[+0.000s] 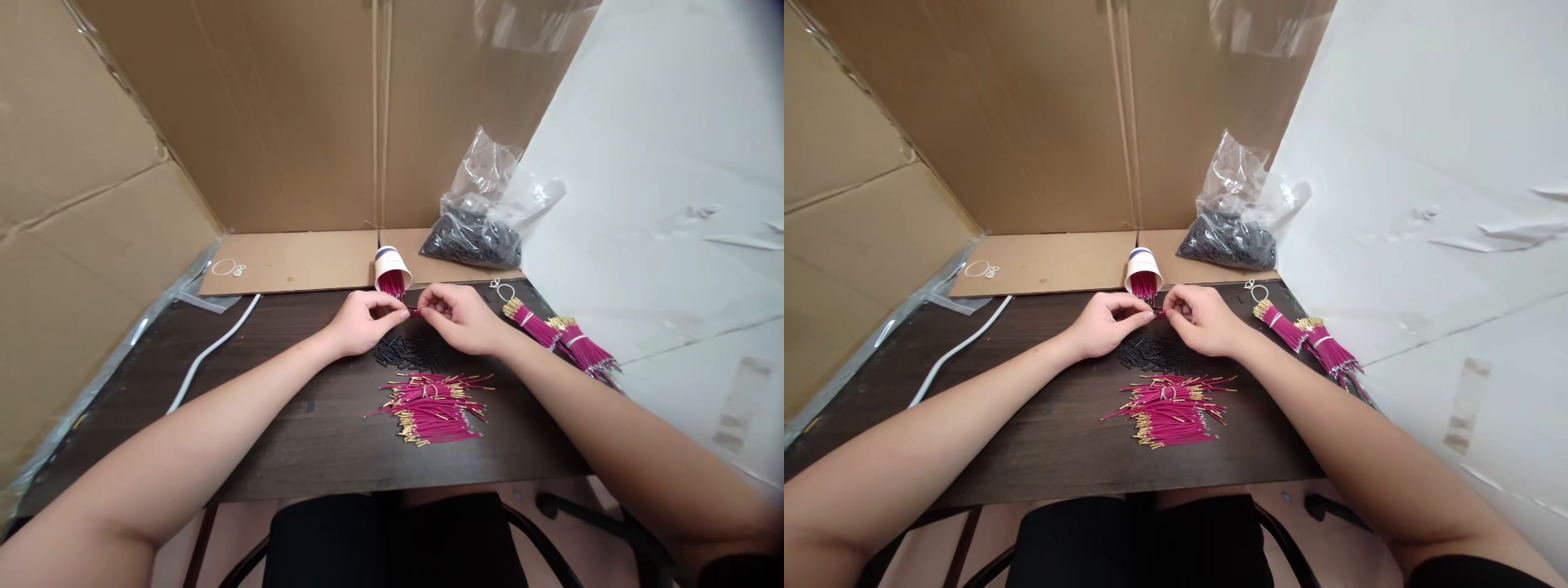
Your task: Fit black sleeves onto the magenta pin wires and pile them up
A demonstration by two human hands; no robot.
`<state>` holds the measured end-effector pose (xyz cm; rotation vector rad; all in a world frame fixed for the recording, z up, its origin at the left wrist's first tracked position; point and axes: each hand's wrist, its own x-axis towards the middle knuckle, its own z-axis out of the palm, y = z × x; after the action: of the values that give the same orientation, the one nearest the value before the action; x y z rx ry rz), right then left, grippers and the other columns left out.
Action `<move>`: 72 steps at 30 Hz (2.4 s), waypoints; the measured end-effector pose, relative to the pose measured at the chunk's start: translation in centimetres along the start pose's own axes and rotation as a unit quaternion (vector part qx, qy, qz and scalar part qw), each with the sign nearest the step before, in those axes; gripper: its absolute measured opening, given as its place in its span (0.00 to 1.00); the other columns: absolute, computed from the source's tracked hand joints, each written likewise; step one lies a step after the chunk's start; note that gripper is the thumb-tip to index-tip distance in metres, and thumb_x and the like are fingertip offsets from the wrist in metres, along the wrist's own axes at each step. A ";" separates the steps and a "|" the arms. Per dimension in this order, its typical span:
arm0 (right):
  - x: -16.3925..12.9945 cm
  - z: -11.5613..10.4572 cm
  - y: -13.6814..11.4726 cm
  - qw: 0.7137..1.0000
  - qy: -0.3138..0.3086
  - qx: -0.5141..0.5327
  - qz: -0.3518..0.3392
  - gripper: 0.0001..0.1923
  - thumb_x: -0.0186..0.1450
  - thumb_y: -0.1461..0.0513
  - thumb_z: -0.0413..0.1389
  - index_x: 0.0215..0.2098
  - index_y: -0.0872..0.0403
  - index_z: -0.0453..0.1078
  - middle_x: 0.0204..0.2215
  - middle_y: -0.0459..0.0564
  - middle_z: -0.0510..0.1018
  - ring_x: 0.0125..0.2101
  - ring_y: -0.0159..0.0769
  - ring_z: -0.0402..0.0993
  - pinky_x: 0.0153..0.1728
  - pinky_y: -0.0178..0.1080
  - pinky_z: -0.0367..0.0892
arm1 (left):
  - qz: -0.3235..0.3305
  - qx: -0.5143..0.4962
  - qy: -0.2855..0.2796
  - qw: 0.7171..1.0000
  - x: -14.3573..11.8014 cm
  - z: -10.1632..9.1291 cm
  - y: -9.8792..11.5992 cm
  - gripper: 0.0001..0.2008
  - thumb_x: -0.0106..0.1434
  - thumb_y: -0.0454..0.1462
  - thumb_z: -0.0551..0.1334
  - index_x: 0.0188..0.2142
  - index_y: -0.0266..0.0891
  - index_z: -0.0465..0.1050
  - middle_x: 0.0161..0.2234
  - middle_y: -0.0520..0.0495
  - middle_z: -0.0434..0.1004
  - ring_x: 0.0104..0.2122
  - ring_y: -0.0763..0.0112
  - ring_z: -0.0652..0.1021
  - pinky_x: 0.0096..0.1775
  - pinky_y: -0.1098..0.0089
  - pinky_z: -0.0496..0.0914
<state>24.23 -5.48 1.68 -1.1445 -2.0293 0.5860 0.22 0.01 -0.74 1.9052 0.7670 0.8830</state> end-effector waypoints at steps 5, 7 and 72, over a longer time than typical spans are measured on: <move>0.0 0.0 -0.1 1.000 0.005 -0.003 -0.022 0.03 0.71 0.63 0.59 0.38 0.53 0.72 0.28 0.45 0.74 0.26 0.32 0.65 0.31 0.39 0.61 | 0.008 0.013 -0.008 1.000 -0.1 -0.1 0.2 0.11 0.68 0.43 0.72 0.40 0.36 0.88 0.36 0.42 0.88 0.33 0.66 0.80 0.39 0.64 0.72; 0.0 -0.1 -0.2 0.999 0.008 -0.015 -0.036 0.03 0.71 0.63 0.58 0.38 0.53 0.72 0.29 0.46 0.75 0.27 0.33 0.65 0.31 0.39 0.62 | 0.014 0.023 -0.013 1.000 -0.1 -0.1 0.3 0.11 0.68 0.42 0.72 0.40 0.36 0.87 0.36 0.43 0.88 0.34 0.65 0.80 0.39 0.64 0.73; 0.5 -0.9 3.4 0.994 -0.023 -0.099 -0.028 0.05 0.71 0.63 0.61 0.38 0.54 0.78 0.36 0.51 0.78 0.34 0.38 0.73 0.40 0.42 0.67 | -0.058 0.066 0.084 0.993 0.3 -0.2 0.2 0.10 0.55 0.27 0.66 0.37 0.37 0.74 0.30 0.50 0.76 0.28 0.73 0.72 0.33 0.68 0.68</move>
<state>26.59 -3.32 0.12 -1.1917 -2.1903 0.3934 0.30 0.24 -0.39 1.8950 1.0500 0.9478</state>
